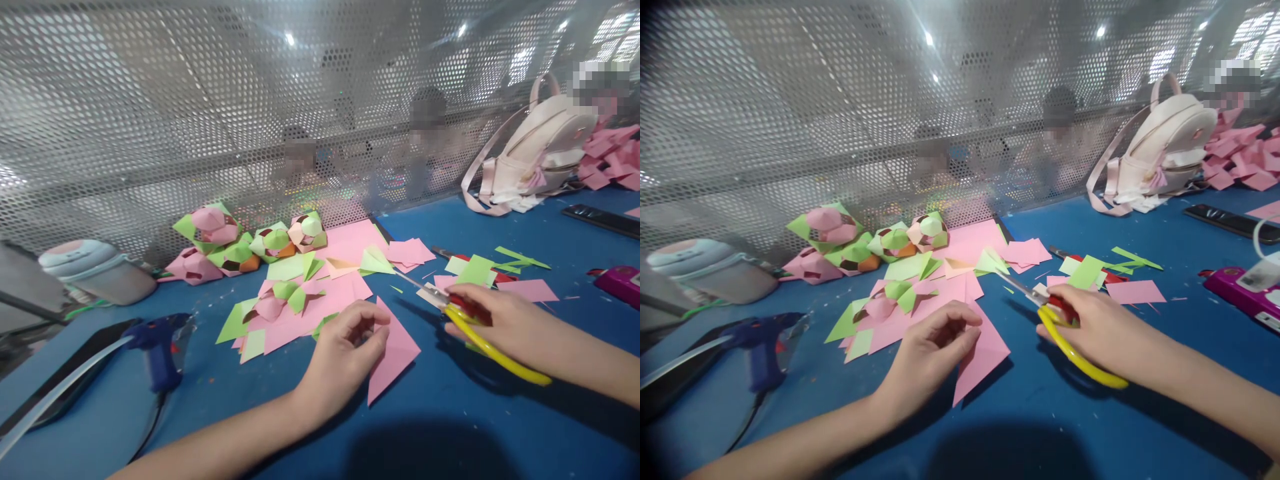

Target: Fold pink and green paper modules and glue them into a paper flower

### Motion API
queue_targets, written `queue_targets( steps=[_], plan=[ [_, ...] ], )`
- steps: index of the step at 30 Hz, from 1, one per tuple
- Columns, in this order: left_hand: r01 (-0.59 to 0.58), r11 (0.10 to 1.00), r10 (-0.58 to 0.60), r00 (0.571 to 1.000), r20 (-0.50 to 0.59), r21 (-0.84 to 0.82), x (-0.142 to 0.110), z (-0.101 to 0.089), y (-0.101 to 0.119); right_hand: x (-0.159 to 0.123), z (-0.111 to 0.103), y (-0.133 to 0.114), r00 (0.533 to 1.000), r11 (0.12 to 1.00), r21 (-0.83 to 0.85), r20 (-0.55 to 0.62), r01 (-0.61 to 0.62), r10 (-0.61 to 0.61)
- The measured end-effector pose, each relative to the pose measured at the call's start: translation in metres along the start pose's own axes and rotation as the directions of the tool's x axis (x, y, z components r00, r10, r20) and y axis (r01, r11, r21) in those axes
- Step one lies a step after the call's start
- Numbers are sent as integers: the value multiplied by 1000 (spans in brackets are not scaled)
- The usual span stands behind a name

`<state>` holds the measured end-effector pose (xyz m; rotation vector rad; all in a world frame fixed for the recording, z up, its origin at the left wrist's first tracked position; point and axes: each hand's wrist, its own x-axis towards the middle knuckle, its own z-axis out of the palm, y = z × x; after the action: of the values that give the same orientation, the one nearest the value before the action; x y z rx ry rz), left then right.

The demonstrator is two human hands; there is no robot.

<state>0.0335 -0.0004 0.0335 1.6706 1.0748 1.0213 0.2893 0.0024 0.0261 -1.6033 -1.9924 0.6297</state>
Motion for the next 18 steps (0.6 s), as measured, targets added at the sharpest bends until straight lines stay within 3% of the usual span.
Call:
queue_targets(
  steps=[3,7,10,14,16,18],
  plan=[
    [5,998,-6,1000,15,66,-1,-2,-2,15,-11,22,994,916,-398,-113,-46,0],
    [65,990,-67,998,13,124,-3,-8,-3,27,-17,53,997,782,-619,-65,-71,40],
    [125,980,-129,992,15,154,-7,-14,-6,27,-16,61,1000,668,-744,-19,-12,-3],
    [204,971,-207,978,12,121,-13,-21,-12,24,-15,36,991,573,-815,12,85,-130],
    [224,972,-226,974,16,71,-17,-23,-13,22,-10,10,973,625,-757,65,193,-222],
    [262,965,-261,965,38,-3,-21,-24,-14,18,-1,-19,913,715,-579,151,392,-378]
  ],
)
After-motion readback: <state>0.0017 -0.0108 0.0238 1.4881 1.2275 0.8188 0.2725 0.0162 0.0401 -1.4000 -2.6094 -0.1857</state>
